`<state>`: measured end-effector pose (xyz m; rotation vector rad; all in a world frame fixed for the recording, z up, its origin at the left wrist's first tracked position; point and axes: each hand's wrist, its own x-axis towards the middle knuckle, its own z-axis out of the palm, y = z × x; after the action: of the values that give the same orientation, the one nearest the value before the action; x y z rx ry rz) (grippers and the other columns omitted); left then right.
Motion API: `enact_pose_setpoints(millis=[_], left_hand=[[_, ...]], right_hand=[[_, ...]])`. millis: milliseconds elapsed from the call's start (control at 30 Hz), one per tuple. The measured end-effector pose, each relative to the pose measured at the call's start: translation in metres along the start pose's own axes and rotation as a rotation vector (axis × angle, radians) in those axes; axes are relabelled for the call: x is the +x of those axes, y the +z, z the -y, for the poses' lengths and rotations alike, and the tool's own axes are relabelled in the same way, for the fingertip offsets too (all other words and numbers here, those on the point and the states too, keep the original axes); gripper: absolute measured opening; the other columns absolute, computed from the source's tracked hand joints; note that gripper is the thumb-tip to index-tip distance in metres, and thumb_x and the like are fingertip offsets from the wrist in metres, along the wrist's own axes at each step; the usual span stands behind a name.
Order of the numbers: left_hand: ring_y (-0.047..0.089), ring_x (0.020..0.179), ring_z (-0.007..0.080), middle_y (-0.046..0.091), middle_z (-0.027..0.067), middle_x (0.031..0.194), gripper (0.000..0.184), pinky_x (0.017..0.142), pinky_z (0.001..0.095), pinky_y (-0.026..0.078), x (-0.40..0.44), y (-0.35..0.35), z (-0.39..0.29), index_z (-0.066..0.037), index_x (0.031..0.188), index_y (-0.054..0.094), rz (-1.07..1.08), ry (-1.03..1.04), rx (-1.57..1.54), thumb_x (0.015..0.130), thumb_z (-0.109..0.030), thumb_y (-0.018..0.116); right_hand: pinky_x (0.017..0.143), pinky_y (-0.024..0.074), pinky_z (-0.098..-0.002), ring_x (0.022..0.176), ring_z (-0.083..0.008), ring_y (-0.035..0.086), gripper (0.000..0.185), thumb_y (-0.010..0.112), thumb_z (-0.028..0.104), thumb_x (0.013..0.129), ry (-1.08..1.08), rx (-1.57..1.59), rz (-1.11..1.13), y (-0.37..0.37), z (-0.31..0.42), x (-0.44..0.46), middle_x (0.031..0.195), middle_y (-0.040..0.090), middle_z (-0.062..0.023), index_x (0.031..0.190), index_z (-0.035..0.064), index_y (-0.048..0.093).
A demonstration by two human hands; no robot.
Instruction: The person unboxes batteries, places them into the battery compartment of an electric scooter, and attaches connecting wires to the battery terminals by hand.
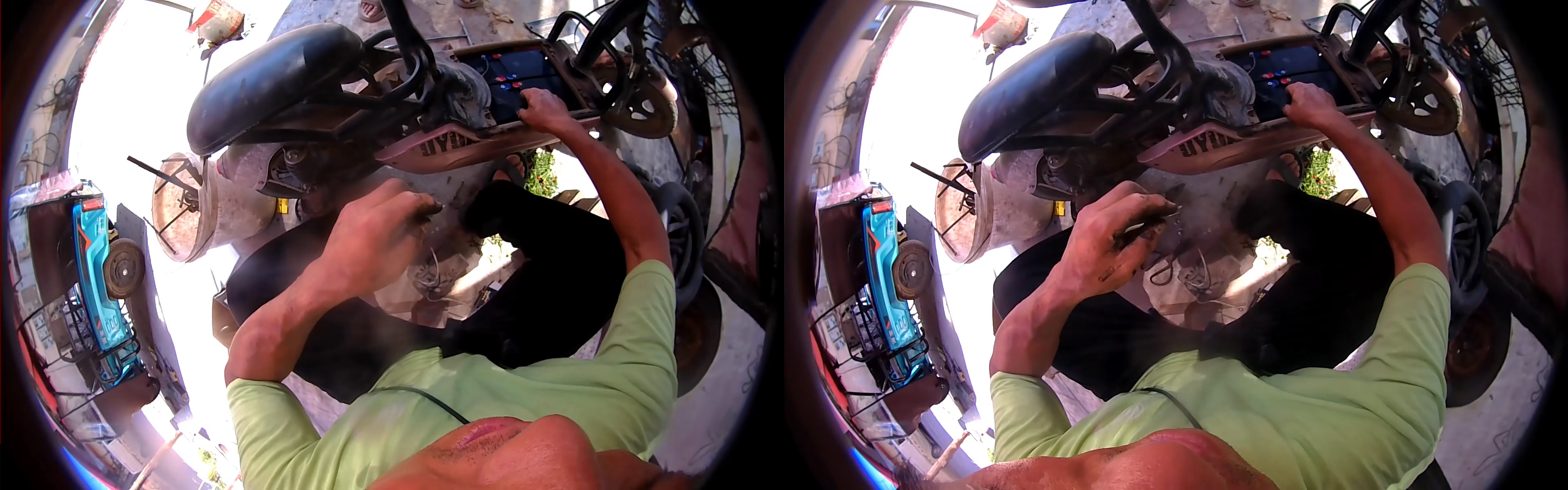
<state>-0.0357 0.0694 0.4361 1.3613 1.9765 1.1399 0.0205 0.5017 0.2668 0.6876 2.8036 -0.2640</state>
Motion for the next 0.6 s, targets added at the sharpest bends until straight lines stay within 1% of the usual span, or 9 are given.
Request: enact_pose_setpoints(millis=[133, 233, 333, 433, 533, 600], left_hand=[[0.067, 0.083, 0.0274, 0.062, 0.0132, 0.100, 0.036, 0.073, 0.0337, 0.053, 0.000, -0.001, 0.000, 0.002, 0.115, 0.067, -0.002, -0.001, 0.014, 0.081, 0.010, 0.063], [0.067, 0.082, 0.0279, 0.062, 0.0132, 0.099, 0.036, 0.073, 0.0340, 0.053, 0.000, -0.002, -0.001, 0.002, 0.116, 0.067, -0.002, 0.009, 0.032, 0.081, 0.010, 0.064], [0.067, 0.082, 0.0285, 0.062, 0.0134, 0.099, 0.037, 0.073, 0.0341, 0.053, -0.001, -0.003, -0.001, 0.001, 0.116, 0.067, -0.003, 0.009, 0.031, 0.080, 0.010, 0.064], [0.067, 0.082, 0.0284, 0.062, 0.0138, 0.100, 0.038, 0.073, 0.0340, 0.053, 0.000, -0.003, -0.001, 0.002, 0.116, 0.067, -0.011, 0.016, 0.026, 0.079, 0.010, 0.063], [0.066, 0.083, 0.0284, 0.061, 0.0143, 0.100, 0.038, 0.074, 0.0339, 0.053, 0.000, -0.003, 0.000, 0.003, 0.116, 0.067, -0.013, 0.021, 0.015, 0.078, 0.011, 0.062], [0.066, 0.083, 0.0283, 0.061, 0.0145, 0.100, 0.038, 0.074, 0.0337, 0.053, -0.001, -0.003, 0.001, 0.003, 0.115, 0.067, -0.017, 0.031, 0.020, 0.078, 0.011, 0.062]], right_hand=[[0.092, 0.0541, -0.0501, 0.108, -0.0382, 0.068, 0.029, 0.068, 0.032, 0.083, 0.055, 0.044, 0.001, -0.008, 0.006, -0.006, 0.111, 0.072, -0.0168, 0.099, 0.0075, 0.069], [0.092, 0.0537, -0.0505, 0.109, -0.0387, 0.067, 0.030, 0.069, 0.032, 0.082, 0.084, 0.029, 0.036, -0.019, 0.014, -0.012, 0.113, 0.072, -0.0176, 0.100, 0.0079, 0.069], [0.092, 0.0535, -0.0509, 0.110, -0.0390, 0.067, 0.029, 0.068, 0.031, 0.082, 0.030, 0.011, -0.017, -0.009, 0.009, -0.010, 0.114, 0.072, -0.0175, 0.099, 0.0080, 0.069], [0.094, 0.0531, -0.0509, 0.111, -0.0395, 0.066, 0.027, 0.066, 0.028, 0.082, 0.005, 0.016, -0.018, -0.002, 0.004, -0.004, 0.114, 0.071, -0.0183, 0.100, 0.0078, 0.069], [0.095, 0.0528, -0.0499, 0.112, -0.0397, 0.066, 0.029, 0.066, 0.027, 0.081, 0.025, 0.059, -0.017, 0.007, -0.003, 0.003, 0.116, 0.071, -0.0193, 0.103, 0.0077, 0.069], [0.096, 0.0528, -0.0492, 0.113, -0.0397, 0.066, 0.031, 0.067, 0.028, 0.080, 0.028, 0.119, -0.005, 0.013, -0.011, 0.010, 0.116, 0.071, -0.0198, 0.104, 0.0079, 0.069]])
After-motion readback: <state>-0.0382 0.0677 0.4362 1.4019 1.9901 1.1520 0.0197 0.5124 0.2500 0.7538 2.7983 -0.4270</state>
